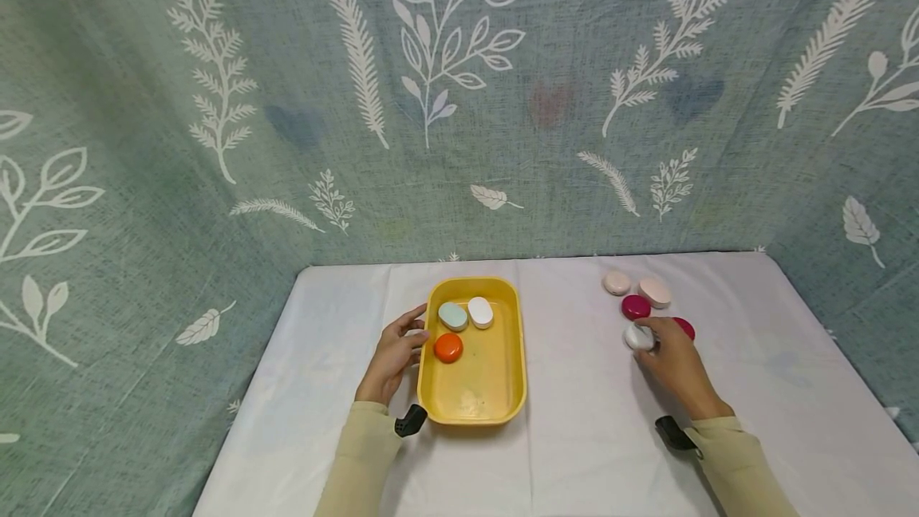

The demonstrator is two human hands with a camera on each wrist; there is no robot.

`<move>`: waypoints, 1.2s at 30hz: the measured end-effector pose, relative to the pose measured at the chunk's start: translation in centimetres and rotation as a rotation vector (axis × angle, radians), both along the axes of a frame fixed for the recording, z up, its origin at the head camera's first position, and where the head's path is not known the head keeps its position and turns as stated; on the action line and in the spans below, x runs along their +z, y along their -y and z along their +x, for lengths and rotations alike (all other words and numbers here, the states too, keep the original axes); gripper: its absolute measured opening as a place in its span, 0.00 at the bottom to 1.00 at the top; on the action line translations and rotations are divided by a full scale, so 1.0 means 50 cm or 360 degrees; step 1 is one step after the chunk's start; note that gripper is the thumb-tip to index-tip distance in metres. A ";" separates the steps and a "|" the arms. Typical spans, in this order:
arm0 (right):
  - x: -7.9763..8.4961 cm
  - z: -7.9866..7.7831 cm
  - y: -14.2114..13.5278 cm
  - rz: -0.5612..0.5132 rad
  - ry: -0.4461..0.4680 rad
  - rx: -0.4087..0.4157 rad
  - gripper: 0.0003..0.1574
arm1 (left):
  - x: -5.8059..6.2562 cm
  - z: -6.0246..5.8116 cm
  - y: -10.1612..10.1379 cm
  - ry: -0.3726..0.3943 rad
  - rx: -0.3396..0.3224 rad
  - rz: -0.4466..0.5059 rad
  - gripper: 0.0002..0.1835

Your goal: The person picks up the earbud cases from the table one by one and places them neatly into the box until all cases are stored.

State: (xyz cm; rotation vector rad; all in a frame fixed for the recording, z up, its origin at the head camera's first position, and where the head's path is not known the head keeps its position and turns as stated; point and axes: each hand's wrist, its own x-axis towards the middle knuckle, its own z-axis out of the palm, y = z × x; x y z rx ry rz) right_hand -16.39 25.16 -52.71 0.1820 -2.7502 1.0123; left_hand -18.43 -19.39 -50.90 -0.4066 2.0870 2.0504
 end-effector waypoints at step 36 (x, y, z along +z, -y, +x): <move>0.050 -0.015 0.099 -0.0181 0.0033 0.0235 0.30 | 0.005 0.004 -0.001 -0.0012 -0.0011 0.0003 0.29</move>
